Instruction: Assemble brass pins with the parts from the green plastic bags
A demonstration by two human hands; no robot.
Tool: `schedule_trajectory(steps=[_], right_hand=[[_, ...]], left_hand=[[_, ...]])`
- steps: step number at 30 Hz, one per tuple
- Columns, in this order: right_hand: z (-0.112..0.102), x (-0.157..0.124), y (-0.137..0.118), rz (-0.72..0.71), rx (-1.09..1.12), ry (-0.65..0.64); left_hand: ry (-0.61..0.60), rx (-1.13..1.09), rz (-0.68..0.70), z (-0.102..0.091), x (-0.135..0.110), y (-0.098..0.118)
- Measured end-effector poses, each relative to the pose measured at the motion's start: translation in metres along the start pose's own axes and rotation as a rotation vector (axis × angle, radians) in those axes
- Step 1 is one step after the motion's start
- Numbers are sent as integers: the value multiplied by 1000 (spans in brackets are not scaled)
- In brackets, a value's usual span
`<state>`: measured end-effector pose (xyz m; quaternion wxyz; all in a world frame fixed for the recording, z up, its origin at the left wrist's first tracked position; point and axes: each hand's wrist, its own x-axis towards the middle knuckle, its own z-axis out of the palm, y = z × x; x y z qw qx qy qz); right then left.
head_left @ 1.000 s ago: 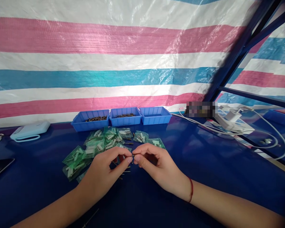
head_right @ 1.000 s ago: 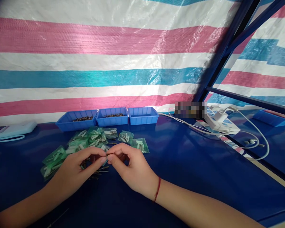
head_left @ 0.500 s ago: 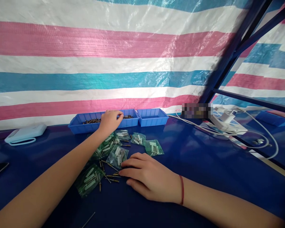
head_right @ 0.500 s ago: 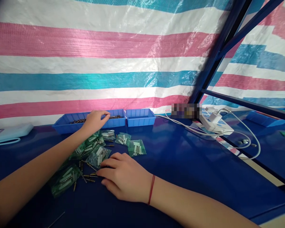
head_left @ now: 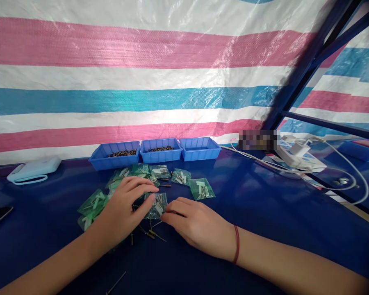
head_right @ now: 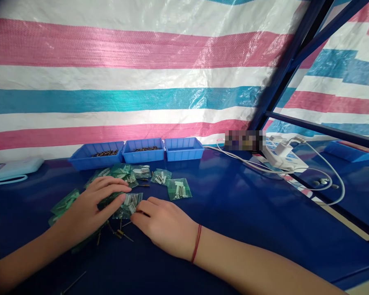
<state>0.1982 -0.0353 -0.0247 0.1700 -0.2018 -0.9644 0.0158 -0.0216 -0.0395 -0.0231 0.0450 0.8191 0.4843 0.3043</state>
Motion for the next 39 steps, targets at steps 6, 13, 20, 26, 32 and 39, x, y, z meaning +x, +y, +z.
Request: schedule_trajectory(steps=[6, 13, 20, 26, 32, 39], right_hand=[[-4, 0, -3, 98, 128, 139], [-5, -2, -5, 186, 356, 236], [-5, -4, -4, 270, 543, 267], [1, -1, -1, 492, 856, 350], [0, 4, -1, 591, 1307, 359], [-1, 7, -5, 609, 1373, 280]], left_hand=[[16, -41, 34, -1, 3, 4], [13, -55, 32, 0, -2, 5], [-8, -75, 20, 2, -1, 7], [-31, -162, -139, 1, -2, 17], [-83, -352, -259, 1, -5, 34], [5, -452, -285, 1, -4, 37]])
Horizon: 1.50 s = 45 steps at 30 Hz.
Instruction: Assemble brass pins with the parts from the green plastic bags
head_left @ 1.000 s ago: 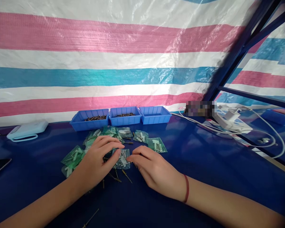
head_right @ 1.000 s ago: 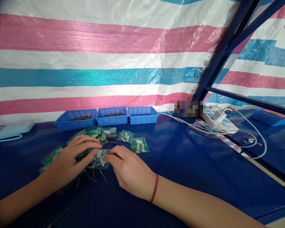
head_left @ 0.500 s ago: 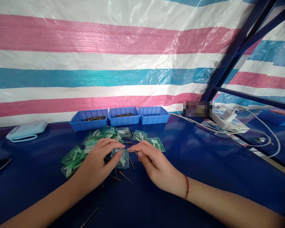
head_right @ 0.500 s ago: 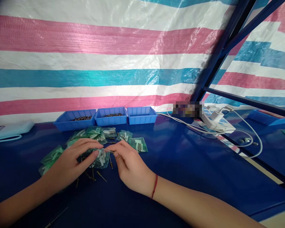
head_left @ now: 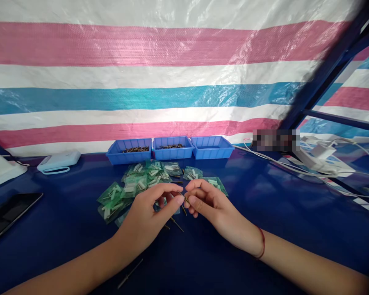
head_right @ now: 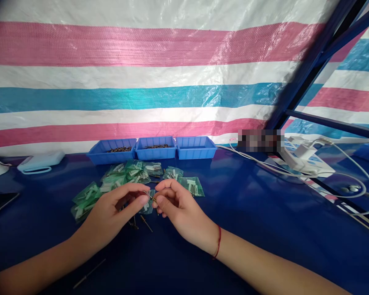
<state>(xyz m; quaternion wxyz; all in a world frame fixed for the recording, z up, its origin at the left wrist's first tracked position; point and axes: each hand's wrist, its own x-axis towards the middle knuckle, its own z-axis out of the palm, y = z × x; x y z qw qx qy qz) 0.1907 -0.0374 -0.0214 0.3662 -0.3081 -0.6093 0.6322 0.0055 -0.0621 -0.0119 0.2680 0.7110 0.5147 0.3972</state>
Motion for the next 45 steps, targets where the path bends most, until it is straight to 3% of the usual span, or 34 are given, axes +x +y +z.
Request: schedule_trajectory(steps=[2, 6, 10, 12, 15, 18, 20, 23, 28, 32, 35, 38, 41, 45], right_hand=[[1, 0, 1, -51, -79, 51], [2, -1, 0, -312, -386, 267], [-1, -1, -3, -449, -592, 313], [-2, -1, -4, -449, -740, 249], [-3, -2, -3, -377, -1020, 25], [-2, -4, 0, -321, -1212, -106], [-2, -5, 1, -320, -1269, -144], [-1, -4, 1, -343, -1288, -166], [-3, -3, 2, -365, -1288, -154], [-8, -3, 0, -339, -1178, -95], [-10, -2, -4, -323, -1008, 15], [-8, 0, -7, -299, -757, 135], [-4, 0, -8, -246, -489, 149], [-1, -1, -10, -149, -297, 131]], left_hand=[[9, 16, -2, 1, 0, -1], [9, 88, 30, 2, -1, 0], [0, 242, 157, -12, 21, -2], [66, 336, 187, -23, 46, -6], [187, 474, 239, -31, 94, -18], [189, 603, 273, -25, 131, -31], [186, 631, 278, -17, 140, -38], [165, 629, 303, -10, 122, -39], [16, 489, 307, -12, 54, -24], [30, 383, 263, -13, 16, -16], [29, 315, 182, -9, 7, -12], [-31, 188, 11, -4, 5, -7], [-88, 26, -92, 0, 3, -2], [-61, -121, -68, 2, 0, 1]])
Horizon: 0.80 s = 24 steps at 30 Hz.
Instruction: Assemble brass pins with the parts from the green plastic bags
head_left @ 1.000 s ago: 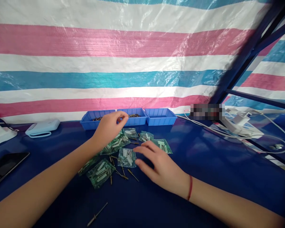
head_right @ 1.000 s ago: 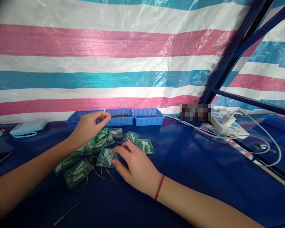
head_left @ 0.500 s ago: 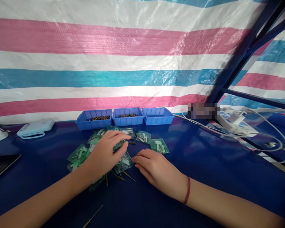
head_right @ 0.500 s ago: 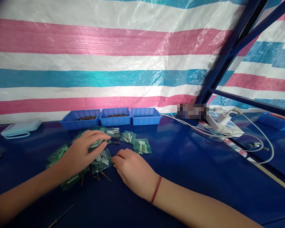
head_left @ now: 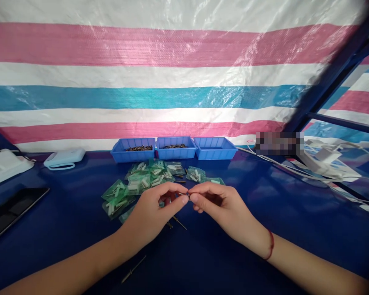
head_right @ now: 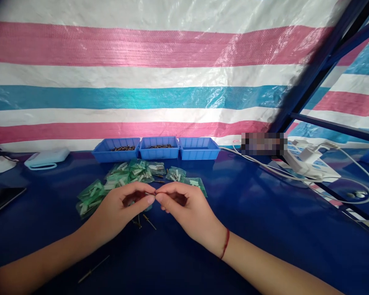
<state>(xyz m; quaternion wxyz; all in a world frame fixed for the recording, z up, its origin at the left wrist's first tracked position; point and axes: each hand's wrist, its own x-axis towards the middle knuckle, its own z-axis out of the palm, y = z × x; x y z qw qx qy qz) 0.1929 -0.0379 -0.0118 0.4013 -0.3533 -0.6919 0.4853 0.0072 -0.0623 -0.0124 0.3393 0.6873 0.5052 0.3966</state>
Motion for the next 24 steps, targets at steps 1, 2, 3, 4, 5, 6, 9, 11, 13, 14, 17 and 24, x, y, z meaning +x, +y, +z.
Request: schedule_trajectory(steps=[1, 2, 3, 4, 5, 6, 9, 11, 13, 14, 17, 24], right_hand=[[0, 0, -1, 21, 25, -1], [-1, 0, -1, 40, 46, -4], [-1, 0, -2, 57, 62, -8], [-2, 1, -2, 73, 72, -17], [-2, 1, -2, 88, 77, -31], [-2, 2, -2, 104, 79, -46], [-2, 2, -1, 106, 66, -45], [-1, 1, 0, 43, 26, 21], [0, -1, 1, -61, -60, 98], [0, -2, 1, -120, -124, 111], [-5, -4, -1, -277, -323, 77], [-8, -8, -7, -436, -756, -207]], left_hand=[[20, -13, 4, 0, -1, 0], [39, -18, 4, 0, -1, 0], [58, -18, 4, 0, -1, 0], [74, -15, 3, -1, -1, 0], [87, -13, 3, -1, -1, 0], [95, -13, 3, -1, 0, 0], [98, -2, 5, 0, 1, 0], [94, 20, 17, 2, 0, 0], [77, 51, 41, 5, -1, 1], [63, 69, 59, 6, -2, 1], [26, 143, 114, 3, 1, -1], [276, 473, 204, -30, 77, -15]])
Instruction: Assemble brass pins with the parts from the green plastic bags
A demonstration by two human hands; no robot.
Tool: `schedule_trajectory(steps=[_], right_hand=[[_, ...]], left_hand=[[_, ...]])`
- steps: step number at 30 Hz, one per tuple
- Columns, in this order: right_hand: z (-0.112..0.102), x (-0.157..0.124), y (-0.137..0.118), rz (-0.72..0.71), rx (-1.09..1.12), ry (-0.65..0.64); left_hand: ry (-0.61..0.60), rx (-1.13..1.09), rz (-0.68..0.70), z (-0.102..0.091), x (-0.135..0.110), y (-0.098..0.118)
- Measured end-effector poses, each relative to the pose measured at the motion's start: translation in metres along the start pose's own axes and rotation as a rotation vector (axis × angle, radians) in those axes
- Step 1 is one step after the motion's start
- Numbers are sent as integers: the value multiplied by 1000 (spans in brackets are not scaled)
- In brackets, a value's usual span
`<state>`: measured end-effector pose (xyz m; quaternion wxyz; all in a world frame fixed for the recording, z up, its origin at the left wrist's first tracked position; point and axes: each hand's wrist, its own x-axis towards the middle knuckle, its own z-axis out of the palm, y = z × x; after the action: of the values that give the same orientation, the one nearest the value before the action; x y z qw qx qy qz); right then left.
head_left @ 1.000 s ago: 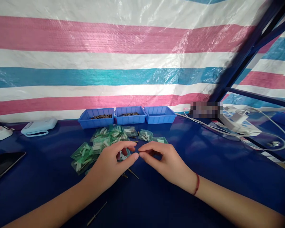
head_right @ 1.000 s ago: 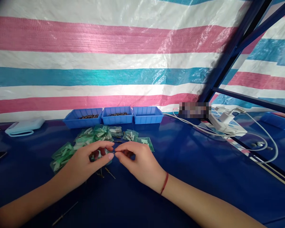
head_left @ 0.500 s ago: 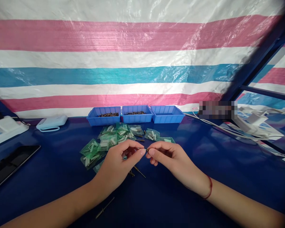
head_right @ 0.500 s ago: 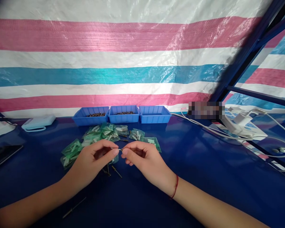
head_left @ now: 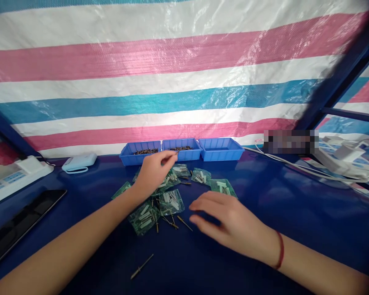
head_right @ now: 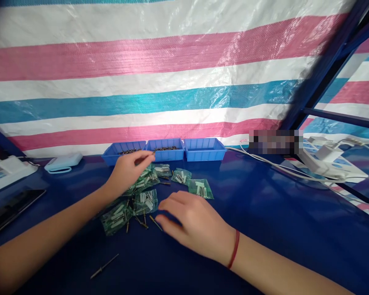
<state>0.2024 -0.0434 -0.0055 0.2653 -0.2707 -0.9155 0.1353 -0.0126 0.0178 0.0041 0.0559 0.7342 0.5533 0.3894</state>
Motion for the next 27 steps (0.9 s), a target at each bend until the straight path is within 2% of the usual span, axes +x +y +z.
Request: schedule_trajectory(steps=[3, 6, 8, 12, 16, 18, 21, 24, 27], right_hand=[[12, -2, -6, 17, -119, -162], [24, -3, -7, 64, -154, -192], [27, -2, -4, 73, -143, -190], [25, 0, 3, 103, -68, -130], [19, 1, 8, 303, 286, 43], [17, 2, 9, 391, 532, 82], [16, 3, 11, 406, 778, 95], [14, 5, 12, 374, 798, 120], [10, 7, 10, 351, 841, 227]], left_hand=[[-8, 134, 42, 12, 42, -9], [-22, 163, 55, 22, 54, -9], [-41, 153, 68, 20, 41, -7], [-81, -6, 22, 1, -13, 0], [-136, -231, -165, -11, -54, 9], [-200, -323, -169, -8, -62, 16], [-267, -437, -164, -1, -66, 24], [-278, -496, -220, -1, -68, 28], [-283, -518, -265, -4, -70, 28]])
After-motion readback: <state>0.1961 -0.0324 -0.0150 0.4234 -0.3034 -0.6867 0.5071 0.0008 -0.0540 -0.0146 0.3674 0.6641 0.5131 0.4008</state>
